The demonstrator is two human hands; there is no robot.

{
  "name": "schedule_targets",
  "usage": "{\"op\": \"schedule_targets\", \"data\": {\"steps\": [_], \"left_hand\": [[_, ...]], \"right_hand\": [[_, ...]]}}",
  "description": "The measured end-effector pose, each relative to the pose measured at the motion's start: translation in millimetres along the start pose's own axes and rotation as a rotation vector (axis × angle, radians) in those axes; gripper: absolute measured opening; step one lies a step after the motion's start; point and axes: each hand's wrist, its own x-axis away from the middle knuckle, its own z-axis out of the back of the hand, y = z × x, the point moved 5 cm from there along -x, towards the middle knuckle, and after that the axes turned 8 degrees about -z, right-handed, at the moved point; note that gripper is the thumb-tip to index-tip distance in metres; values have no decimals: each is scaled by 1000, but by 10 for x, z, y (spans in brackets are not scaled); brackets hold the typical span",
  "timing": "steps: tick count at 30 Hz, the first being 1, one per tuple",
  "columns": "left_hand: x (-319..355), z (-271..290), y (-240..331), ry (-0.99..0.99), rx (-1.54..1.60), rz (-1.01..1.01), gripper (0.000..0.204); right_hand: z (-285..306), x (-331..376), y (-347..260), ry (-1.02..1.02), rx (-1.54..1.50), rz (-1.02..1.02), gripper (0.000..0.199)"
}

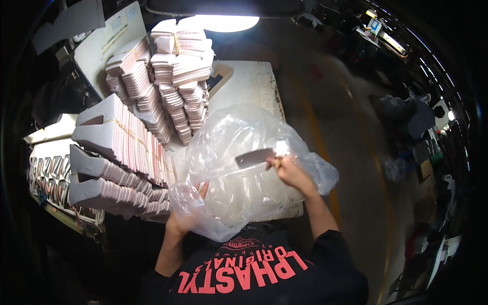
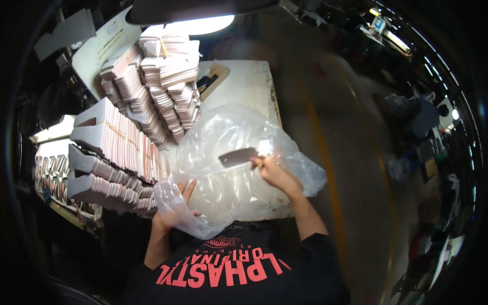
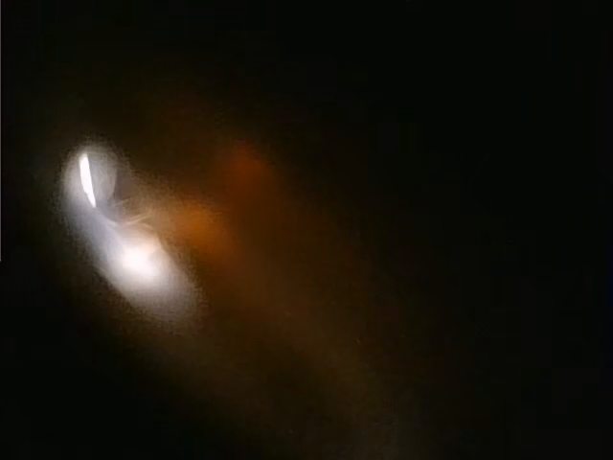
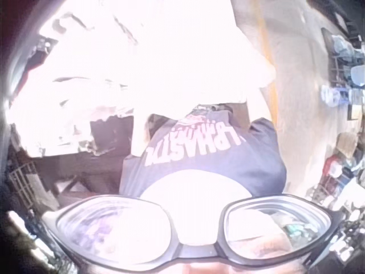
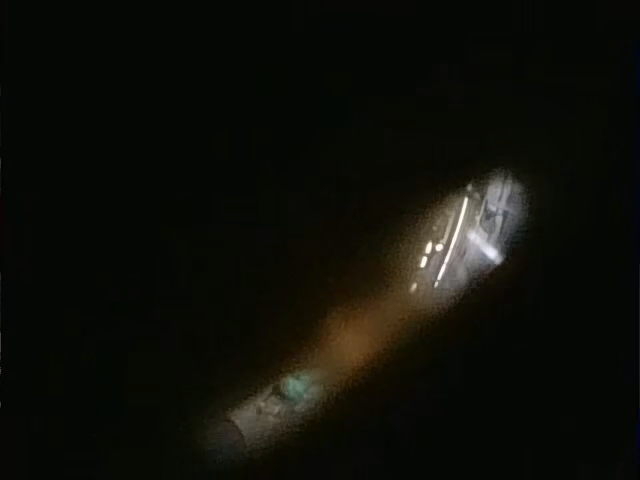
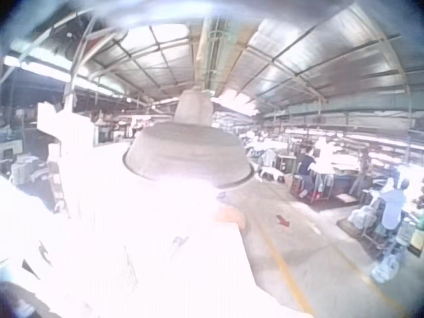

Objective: The person places stacks of small white rectangular items into a clear plastic bag on a table. They repeatedly pick up stacks, insert them into the bag, and adjust the contents. The person also briefly handles a woven basket and a red plastic basket before returning to the bagging task.

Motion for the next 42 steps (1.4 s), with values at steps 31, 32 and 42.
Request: {"op": "schedule_targets", "data": {"steps": [31, 32, 42], "left_hand": [[450, 2313, 20, 115, 1124, -443, 57], [518, 2218, 73, 184, 874, -313, 52], [-235, 1896, 752, 519, 333, -275, 62]], "right_hand": [[1665, 1388, -1212, 252, -434, -226, 29], [1635, 1216, -1090, 169, -455, -216, 28], [481, 750, -807, -294, -618, -229, 45]]}}
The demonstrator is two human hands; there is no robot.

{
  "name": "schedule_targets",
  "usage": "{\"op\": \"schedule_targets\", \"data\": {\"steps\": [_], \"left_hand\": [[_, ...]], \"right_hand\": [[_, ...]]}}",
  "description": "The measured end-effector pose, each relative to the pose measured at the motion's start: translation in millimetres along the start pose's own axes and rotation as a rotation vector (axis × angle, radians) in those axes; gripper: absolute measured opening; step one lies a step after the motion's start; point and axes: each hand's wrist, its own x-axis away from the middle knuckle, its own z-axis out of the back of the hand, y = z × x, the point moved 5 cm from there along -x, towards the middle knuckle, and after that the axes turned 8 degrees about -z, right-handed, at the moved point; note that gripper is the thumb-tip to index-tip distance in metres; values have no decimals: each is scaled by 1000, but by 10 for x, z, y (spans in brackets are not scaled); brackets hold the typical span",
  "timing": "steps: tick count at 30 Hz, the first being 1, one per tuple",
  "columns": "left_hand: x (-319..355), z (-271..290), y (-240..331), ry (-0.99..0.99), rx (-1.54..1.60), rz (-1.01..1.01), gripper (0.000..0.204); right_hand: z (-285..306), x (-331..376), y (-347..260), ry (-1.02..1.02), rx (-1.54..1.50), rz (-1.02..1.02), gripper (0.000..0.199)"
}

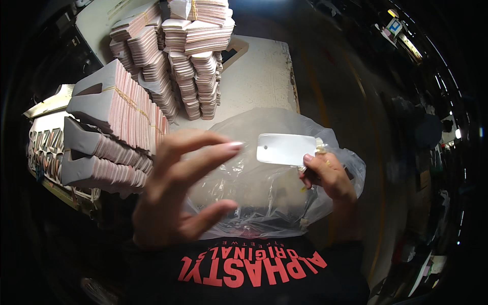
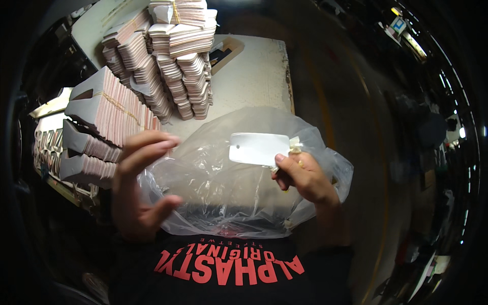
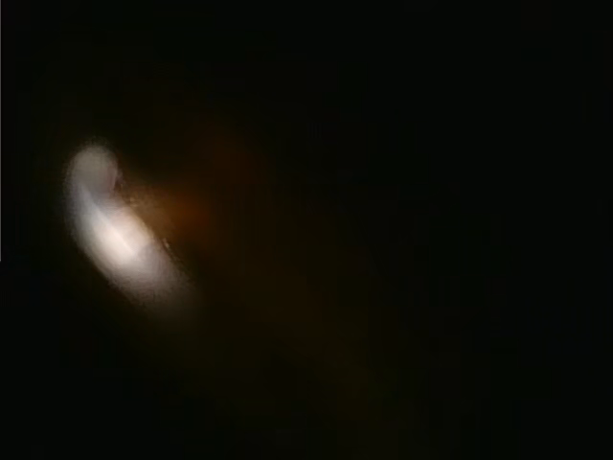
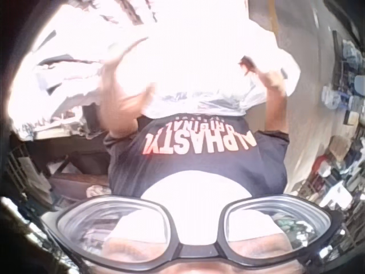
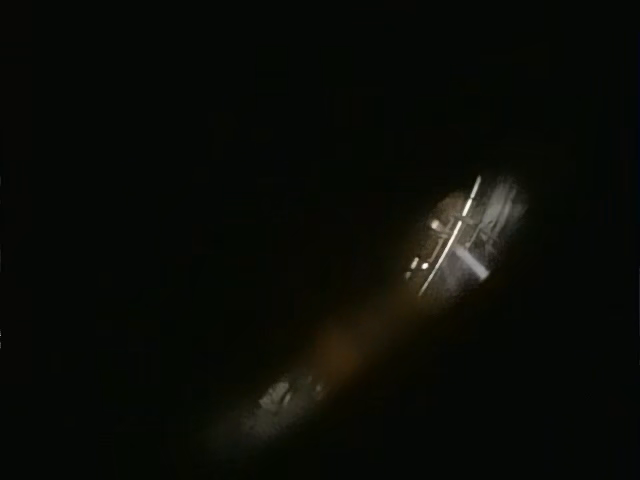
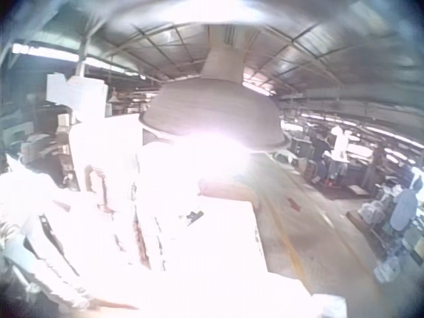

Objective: The person places stacks of small white rectangular items into a clear plastic bag on a table. They repeatedly pick up stacks, insert them into the bag, and adjust the contents. The person also briefly handles a woven basket and a red plastic basket before returning to the bagging task.

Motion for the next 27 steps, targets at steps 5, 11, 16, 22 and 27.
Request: {"op": "schedule_targets", "data": {"steps": [5, 11, 16, 22, 27], "left_hand": [[-43, -1175, -247, -293, 156, -114, 75], [184, -1147, -495, -290, 155, -38, 55], [230, -1091, -374, -344, 239, -67, 46], [291, -879, -131, -578, 324, -112, 35], [313, -307, -83, -700, 288, -41, 38]], "right_hand": [[-421, -85, 284, -222, -57, 13, 43], [-315, -322, 586, -319, 251, 106, 36], [26, -879, 995, 204, 555, 348, 48], [247, -1580, 1733, 332, 974, 72, 47], [332, -1823, 1938, 313, 1051, 2, 46]]}}
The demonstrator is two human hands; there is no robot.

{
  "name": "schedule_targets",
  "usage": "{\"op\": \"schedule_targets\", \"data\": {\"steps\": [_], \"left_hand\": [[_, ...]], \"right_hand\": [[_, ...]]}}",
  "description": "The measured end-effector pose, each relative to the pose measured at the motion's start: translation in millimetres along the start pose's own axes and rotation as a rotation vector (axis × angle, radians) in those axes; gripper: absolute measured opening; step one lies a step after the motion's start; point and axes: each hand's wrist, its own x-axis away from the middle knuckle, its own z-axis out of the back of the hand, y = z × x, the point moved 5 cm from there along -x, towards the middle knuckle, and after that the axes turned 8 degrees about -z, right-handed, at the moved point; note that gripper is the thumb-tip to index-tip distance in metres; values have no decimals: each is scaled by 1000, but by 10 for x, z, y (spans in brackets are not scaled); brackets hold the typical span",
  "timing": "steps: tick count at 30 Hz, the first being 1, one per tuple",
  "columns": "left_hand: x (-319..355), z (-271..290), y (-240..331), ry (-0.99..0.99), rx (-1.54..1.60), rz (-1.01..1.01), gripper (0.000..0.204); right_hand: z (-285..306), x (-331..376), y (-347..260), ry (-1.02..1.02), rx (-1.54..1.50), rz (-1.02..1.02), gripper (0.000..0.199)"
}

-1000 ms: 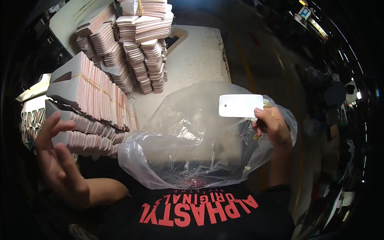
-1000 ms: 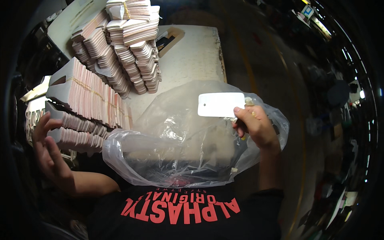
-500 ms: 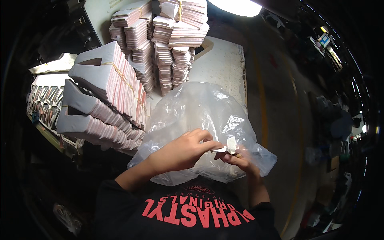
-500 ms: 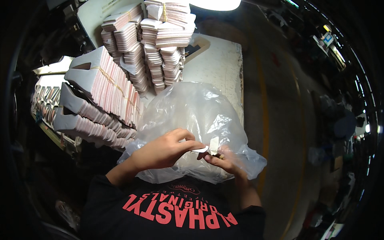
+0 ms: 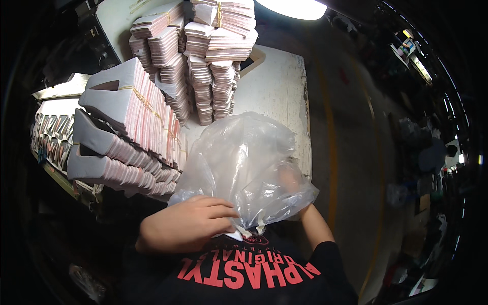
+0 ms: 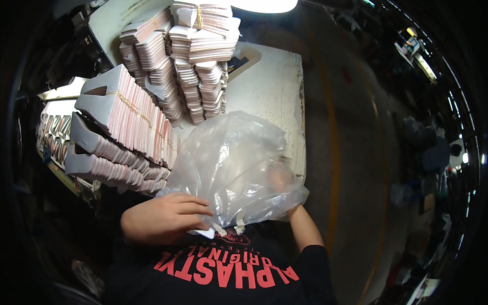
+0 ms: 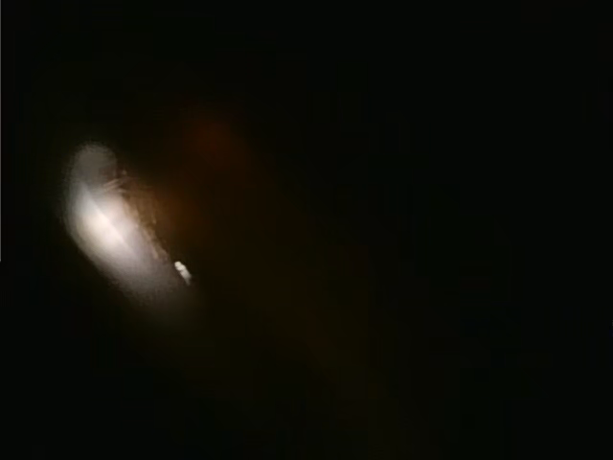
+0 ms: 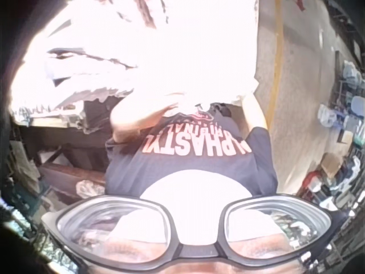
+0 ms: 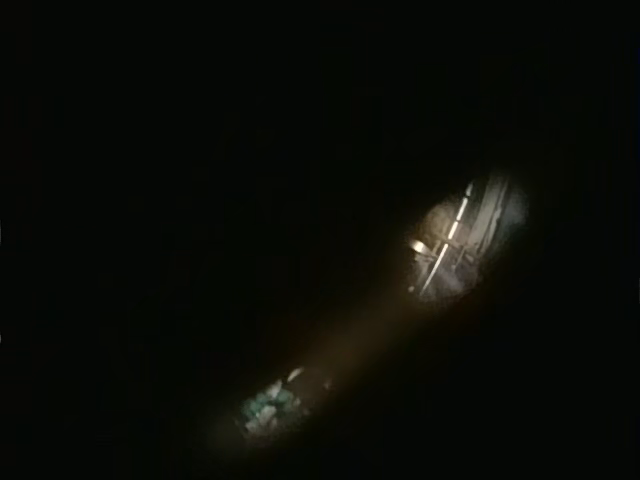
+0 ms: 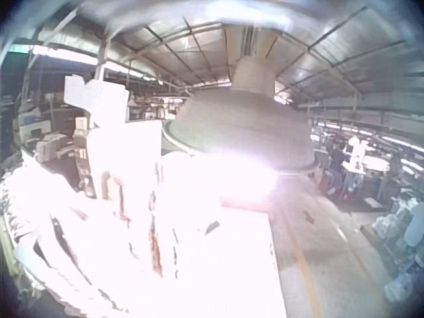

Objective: The person places stacks of small white rectangular items into a clear plastic bag on a table. They repeatedly pick up stacks, insert them into the bag, and adjust the contents. The person also briefly handles a woven basket and a red plastic basket before returning to the bagging task.

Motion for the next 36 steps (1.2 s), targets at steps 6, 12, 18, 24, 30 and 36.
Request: {"op": "schedule_targets", "data": {"steps": [6, 12, 18, 24, 30, 36], "left_hand": [[186, 47, -342, -53, 577, 115, 47], [49, -34, -2154, 927, -76, 574, 52], [21, -3, -2472, 826, -127, 808, 50], [-522, 164, -813, 279, 340, -87, 22], [-1101, -918, -1579, -27, -585, 709, 69], [-880, -1533, -2877, -615, -495, 1103, 90]], "right_hand": [[78, 2, 213, -80, 16, -52, 45], [220, 414, 471, -186, -10, -133, 45], [155, 797, 716, -337, -25, -216, 44], [-136, 582, 423, -716, 110, -318, 43], [-239, 744, -140, -886, -116, 233, 56], [-9, 697, 286, -744, 89, -16, 60]]}}
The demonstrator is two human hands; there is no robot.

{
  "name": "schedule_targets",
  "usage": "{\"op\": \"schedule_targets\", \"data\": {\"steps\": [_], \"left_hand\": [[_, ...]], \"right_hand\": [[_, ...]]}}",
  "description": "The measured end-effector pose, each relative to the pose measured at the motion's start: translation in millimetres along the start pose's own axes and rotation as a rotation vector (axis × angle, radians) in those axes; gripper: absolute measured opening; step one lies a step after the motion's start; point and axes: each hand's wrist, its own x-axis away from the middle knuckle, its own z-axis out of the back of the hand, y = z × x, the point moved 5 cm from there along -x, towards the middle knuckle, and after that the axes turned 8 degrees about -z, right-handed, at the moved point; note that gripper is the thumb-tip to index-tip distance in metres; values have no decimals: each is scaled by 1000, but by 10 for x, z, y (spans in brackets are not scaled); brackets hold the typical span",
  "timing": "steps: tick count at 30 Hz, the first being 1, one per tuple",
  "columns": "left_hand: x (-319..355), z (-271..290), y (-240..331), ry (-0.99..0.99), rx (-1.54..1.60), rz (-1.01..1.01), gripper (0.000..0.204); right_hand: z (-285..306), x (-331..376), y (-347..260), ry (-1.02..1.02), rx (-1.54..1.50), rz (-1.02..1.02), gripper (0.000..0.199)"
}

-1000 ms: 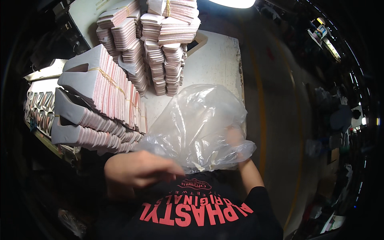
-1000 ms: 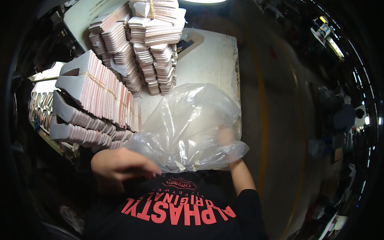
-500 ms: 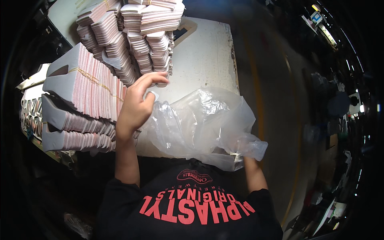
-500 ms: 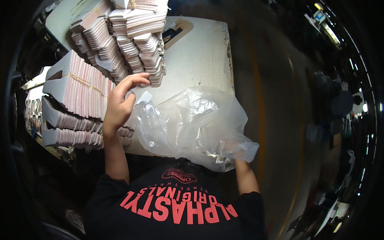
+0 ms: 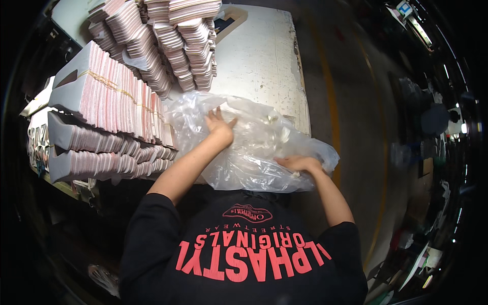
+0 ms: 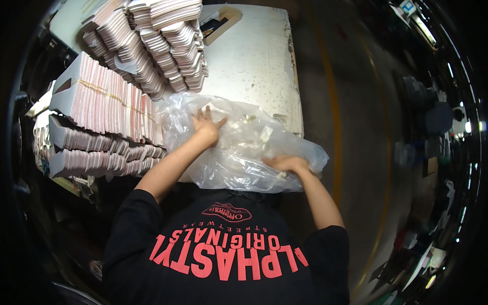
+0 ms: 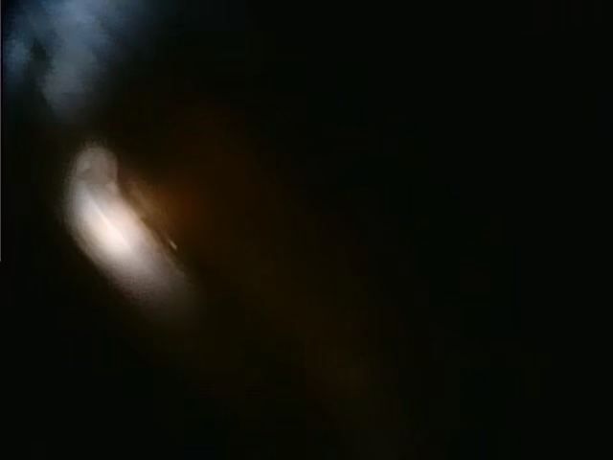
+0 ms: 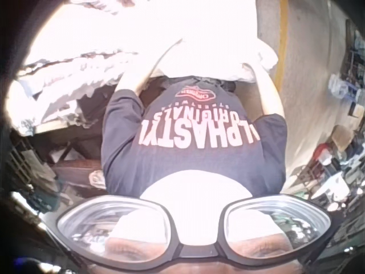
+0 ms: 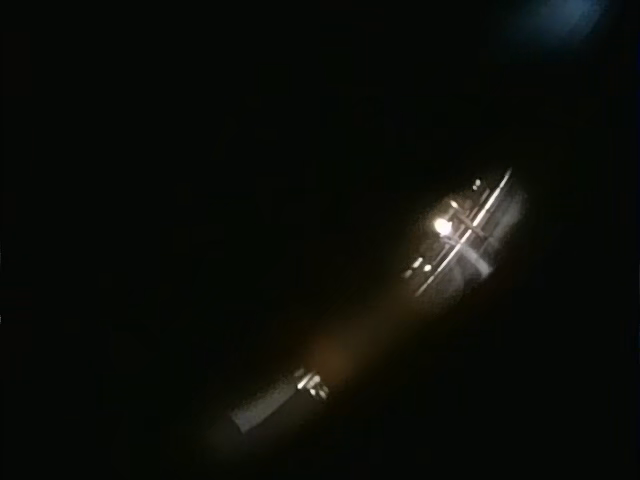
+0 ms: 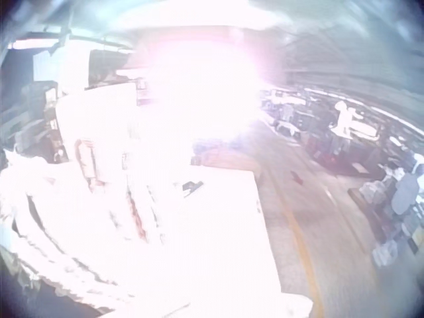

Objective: The person places stacks of small white rectangular items into a clear plastic bag on a table. They repeatedly pick up stacks, insert them into the bag, and adjust the contents. The person also briefly handles a woven basket and a red plastic basket before returning to the bagging task.

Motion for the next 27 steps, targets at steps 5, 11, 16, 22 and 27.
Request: {"op": "schedule_targets", "data": {"steps": [5, 11, 16, 22, 27], "left_hand": [[-151, -220, -161, -89, -216, 116, 82], [23, -45, 469, 405, -32, -174, 68], [84, -269, 551, 342, 211, -287, 77], [-194, -520, 271, 130, -141, 11, 69], [-254, -634, 382, 63, -172, 24, 74]], "right_hand": [[245, 339, 87, 515, -7, -110, 61], [152, -97, -146, 707, -65, 13, 59], [71, -486, 57, 768, 111, 193, 49], [240, -291, -33, 725, -24, 68, 45], [138, -33, -838, 201, -112, 435, 44]]}}
